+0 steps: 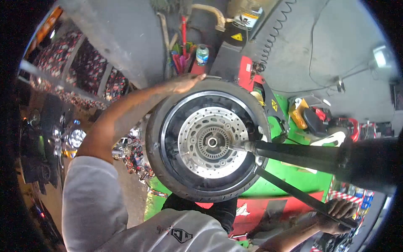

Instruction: Removing a motorcycle tire from a rim using a tire changer machine and a tire iron.

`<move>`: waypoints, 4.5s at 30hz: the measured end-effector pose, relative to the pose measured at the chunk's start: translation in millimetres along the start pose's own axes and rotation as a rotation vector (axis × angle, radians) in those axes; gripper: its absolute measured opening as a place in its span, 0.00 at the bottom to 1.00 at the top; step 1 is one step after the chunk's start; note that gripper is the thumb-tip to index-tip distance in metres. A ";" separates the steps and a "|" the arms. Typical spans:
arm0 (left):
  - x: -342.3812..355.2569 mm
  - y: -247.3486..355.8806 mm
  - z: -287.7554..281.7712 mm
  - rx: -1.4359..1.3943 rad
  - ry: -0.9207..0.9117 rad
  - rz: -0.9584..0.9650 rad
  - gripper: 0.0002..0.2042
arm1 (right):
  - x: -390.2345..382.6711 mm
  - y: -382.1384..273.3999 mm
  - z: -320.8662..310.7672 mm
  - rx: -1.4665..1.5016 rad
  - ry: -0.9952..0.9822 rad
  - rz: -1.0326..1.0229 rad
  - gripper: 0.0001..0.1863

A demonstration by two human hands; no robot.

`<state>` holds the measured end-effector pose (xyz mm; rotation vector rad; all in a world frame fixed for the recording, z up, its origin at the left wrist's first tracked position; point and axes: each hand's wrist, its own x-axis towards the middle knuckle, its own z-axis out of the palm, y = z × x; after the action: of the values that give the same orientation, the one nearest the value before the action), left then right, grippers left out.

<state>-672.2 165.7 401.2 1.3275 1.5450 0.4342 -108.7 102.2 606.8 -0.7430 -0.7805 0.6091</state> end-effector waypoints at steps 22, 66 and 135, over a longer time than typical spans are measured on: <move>104.2 46.9 21.5 0.749 -0.030 0.097 0.33 | -23.3 -24.3 47.4 0.254 -0.742 0.104 0.25; -174.8 -81.6 139.1 -0.480 0.984 -0.421 0.34 | -60.8 -22.1 105.9 0.275 -0.987 0.355 0.34; 6.4 -84.0 -4.9 -0.017 0.234 0.100 0.27 | -82.5 -28.4 139.7 0.065 -0.904 0.272 0.32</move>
<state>-719.5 145.3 334.3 1.3830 1.6651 0.6848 -260.8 76.0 664.5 -0.4947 -1.4875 1.2450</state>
